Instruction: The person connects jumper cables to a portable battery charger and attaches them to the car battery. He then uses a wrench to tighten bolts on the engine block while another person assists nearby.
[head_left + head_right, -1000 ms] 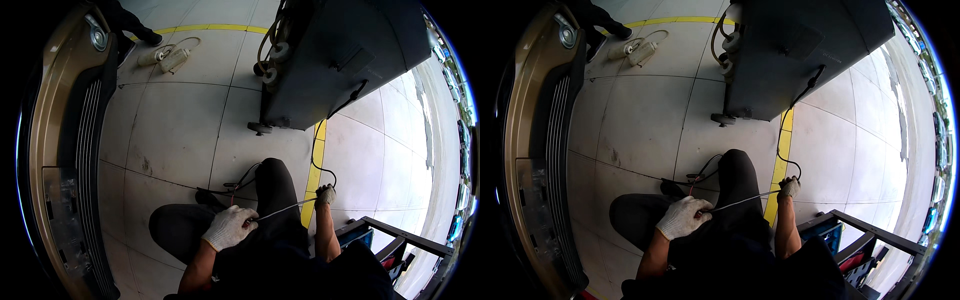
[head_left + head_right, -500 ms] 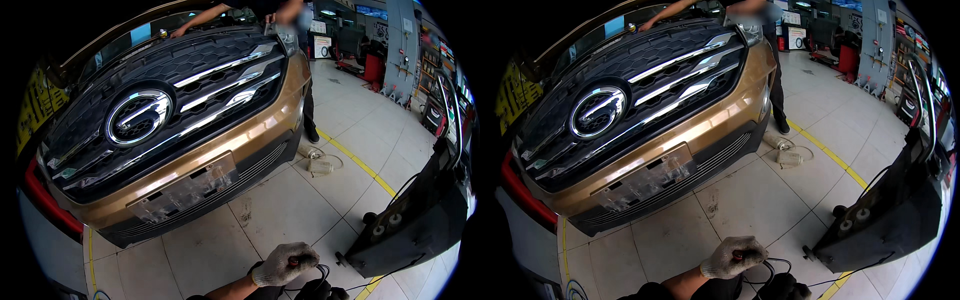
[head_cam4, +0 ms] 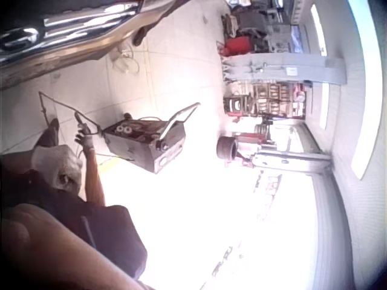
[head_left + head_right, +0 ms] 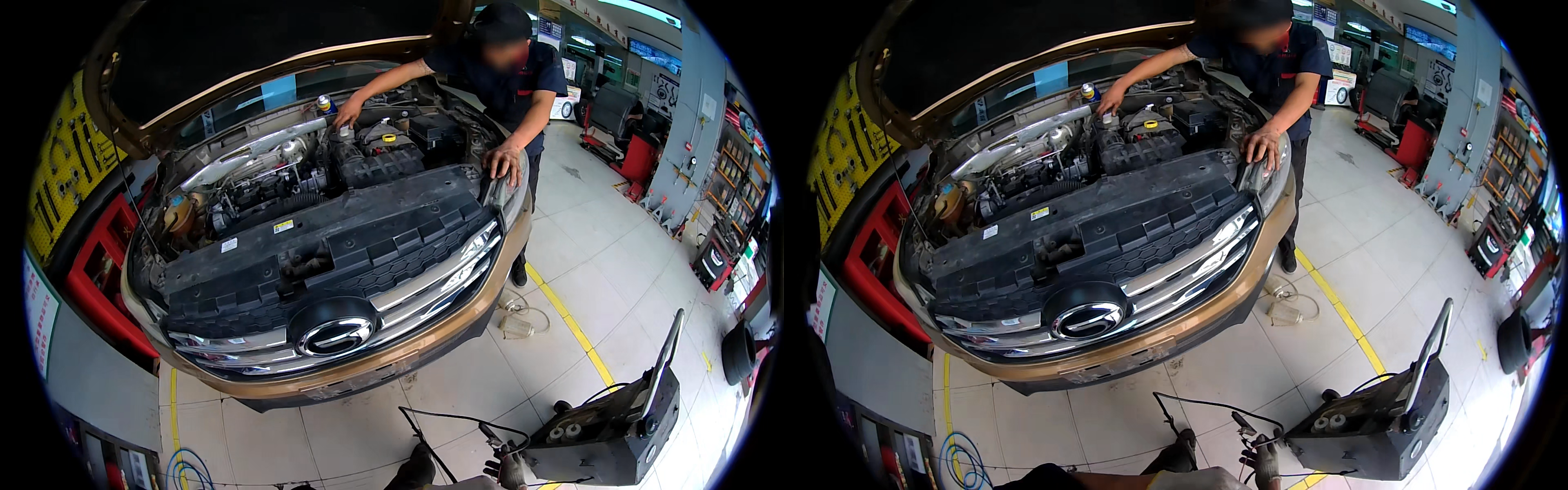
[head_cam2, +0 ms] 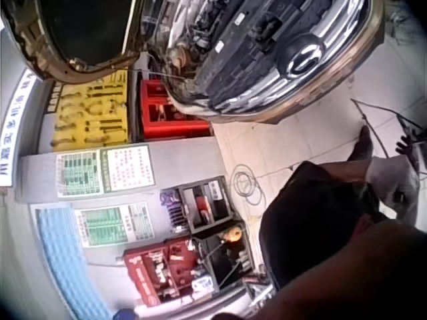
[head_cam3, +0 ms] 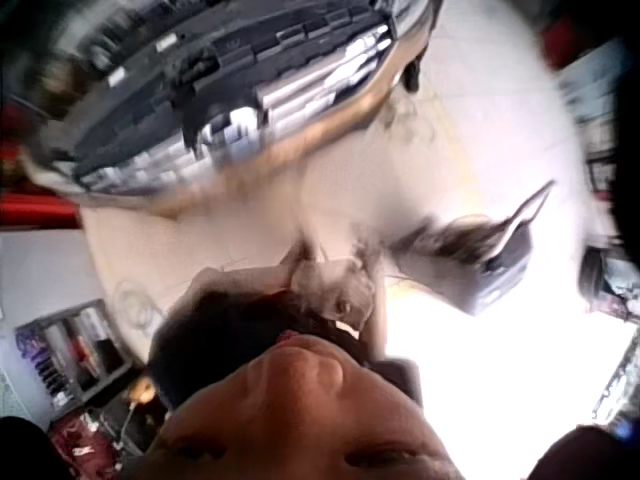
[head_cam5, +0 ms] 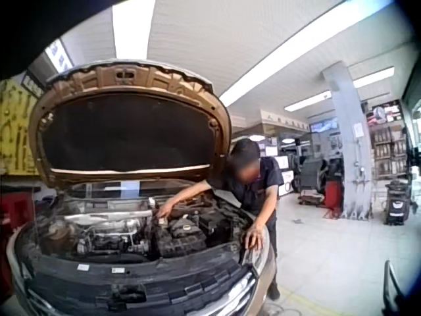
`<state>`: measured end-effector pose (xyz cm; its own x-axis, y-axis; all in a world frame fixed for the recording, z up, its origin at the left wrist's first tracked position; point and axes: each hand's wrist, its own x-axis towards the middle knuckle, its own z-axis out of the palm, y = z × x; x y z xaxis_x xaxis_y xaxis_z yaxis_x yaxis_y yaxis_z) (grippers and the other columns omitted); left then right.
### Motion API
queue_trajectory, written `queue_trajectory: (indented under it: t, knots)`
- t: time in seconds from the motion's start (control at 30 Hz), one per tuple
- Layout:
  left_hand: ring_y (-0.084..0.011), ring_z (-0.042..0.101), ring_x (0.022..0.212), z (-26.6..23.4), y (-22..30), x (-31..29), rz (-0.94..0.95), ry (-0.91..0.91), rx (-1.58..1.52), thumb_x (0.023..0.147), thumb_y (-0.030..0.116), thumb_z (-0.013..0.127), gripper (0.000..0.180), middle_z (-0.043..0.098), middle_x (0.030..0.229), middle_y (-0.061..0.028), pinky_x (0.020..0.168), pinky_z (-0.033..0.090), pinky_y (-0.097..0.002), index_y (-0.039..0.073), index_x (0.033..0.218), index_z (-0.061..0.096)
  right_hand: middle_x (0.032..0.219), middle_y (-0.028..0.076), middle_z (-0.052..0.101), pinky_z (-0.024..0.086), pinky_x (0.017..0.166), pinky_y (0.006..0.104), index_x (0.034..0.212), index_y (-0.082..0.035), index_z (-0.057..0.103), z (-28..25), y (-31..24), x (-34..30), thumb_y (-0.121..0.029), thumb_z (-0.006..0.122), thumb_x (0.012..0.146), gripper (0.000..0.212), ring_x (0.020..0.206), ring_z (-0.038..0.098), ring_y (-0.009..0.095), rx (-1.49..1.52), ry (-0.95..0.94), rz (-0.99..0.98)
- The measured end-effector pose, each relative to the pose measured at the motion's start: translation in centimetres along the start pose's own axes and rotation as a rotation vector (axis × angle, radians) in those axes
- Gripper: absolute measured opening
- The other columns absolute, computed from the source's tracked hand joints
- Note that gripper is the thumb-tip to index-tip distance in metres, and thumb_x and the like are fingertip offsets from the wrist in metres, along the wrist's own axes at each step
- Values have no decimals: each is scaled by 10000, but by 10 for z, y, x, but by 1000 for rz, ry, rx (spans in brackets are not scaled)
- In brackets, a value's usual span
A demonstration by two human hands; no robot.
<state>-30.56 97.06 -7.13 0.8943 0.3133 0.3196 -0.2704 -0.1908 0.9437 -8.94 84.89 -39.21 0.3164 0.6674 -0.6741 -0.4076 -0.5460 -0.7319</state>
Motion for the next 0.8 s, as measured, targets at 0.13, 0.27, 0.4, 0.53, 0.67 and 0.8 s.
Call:
queue_trajectory:
  t: [0.13, 0.27, 0.4, 0.53, 0.67, 0.8]
  knots:
    - [-191, 654, 762, 15, 72, 17, -3, -199, -29, 937, 107, 736, 45, 664, 823, -43, 685, 515, -319, 66, 932, 720, 1572, 318, 396, 462, 1079, 668, 1596, 16, 262, 64, -82, -70, -693, 546, 977, 983, 1370, 478, 530, 423, -470, 435]
    - [-200, 658, 761, 26, 156, 8, -10, -305, 24, 928, 108, 743, 39, 665, 822, -41, 681, 519, -324, 74, 928, 722, 1396, 261, 588, 460, 1094, 564, 1518, -28, 399, 111, -104, -82, -531, 595, 1026, 730, 1242, 597, 432, 967, -863, 257]
    - [-215, 679, 785, 12, 199, -14, -114, -71, 138, 886, 109, 784, 55, 691, 835, -19, 677, 538, -350, 111, 907, 733, 1228, 235, 686, 558, 995, 437, 1411, -19, 562, 152, -212, -142, -359, 501, 1093, 469, 1122, 684, 343, 121, -717, 119]
    - [-176, 664, 689, -54, 220, -18, 16, 326, 201, 854, 92, 815, 103, 676, 812, -31, 615, 504, -324, 91, 920, 736, 1291, 159, 695, 520, 1043, 369, 1464, 5, 550, 138, -258, -179, -344, 551, 1068, 529, 1145, 677, 232, -556, -1073, -85]
    - [-129, 559, 586, -100, 233, -29, 206, 490, 148, 926, 183, 774, 199, 670, 692, -57, 534, 427, -263, -9, 883, 739, 1242, 112, 708, 515, 972, 310, 1505, 24, 506, 138, -291, -205, -457, 575, 1045, 669, 1081, 652, 170, -752, -1096, -128]
    - [-146, 564, 617, -147, 242, -20, 342, 478, 210, 928, 172, 731, 190, 657, 665, -60, 562, 427, -269, -10, 874, 729, 1299, 112, 678, 508, 959, 319, 1460, 3, 561, 143, -330, -193, -561, 518, 1064, 690, 1066, 635, 178, -83, -1130, 9]
